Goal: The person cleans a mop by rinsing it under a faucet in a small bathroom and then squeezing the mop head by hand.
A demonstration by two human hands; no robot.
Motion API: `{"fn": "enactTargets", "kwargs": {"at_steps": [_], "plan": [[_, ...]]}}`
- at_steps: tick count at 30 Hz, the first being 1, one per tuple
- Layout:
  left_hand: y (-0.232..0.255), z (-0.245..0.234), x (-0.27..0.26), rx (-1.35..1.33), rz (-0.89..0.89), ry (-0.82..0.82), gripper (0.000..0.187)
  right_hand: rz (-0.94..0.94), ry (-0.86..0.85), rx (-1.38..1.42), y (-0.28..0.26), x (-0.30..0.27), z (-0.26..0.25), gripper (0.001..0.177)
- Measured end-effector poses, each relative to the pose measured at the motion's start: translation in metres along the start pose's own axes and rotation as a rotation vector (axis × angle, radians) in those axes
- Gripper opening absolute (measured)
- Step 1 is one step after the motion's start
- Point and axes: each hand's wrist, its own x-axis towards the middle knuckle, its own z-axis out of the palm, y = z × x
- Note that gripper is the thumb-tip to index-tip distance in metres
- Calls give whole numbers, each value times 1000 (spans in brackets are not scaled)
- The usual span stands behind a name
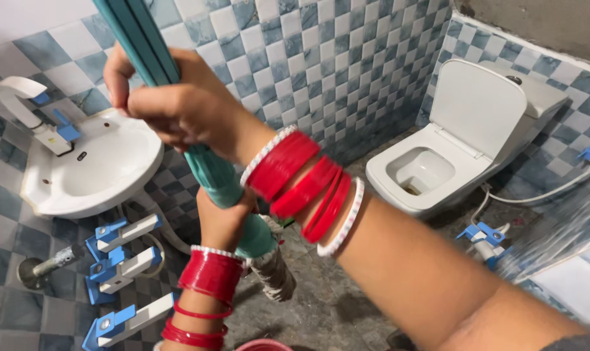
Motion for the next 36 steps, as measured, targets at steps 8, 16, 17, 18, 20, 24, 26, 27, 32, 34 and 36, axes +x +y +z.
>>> {"fn": "enactTargets", "kwargs": {"at_steps": [8, 16, 17, 18, 20, 24, 26, 27, 32, 34, 36], "plan": [[-27, 22, -11, 32, 221, 261, 45, -146, 716, -594, 56, -8, 41, 5], [16, -17, -2, -32, -64, -163, 78, 34, 185, -43, 19, -11, -6, 3], [25, -21, 0, 51, -122, -207, 82, 64, 62, 51, 13, -10, -9, 4], [28, -18, 3, 52, -111, -209, 82, 57, 58, 44, 9, -8, -10, 4], [22, -17, 5, -82, 68, -331, 72, 78, -62, 152, 7, -7, -12, 6], [-18, -15, 8, -49, -122, -233, 30, 33, -62, 75, 8, -4, -18, 7], [-33, -11, 3, -79, -107, -117, 22, 57, 110, 46, 13, -11, -11, 11], [-37, -10, 0, -79, -107, -119, 22, 57, 112, 45, 16, -12, -9, 11], [-30, 8, -12, -44, 131, 132, 54, 8, 323, -1, 30, -8, 11, 10], [-23, 20, -17, -36, 163, 148, 61, -57, 426, -161, 35, -13, 19, 8], [-13, 20, -15, -23, 214, 172, 67, -138, 514, -319, 40, -15, 25, 5]]}}
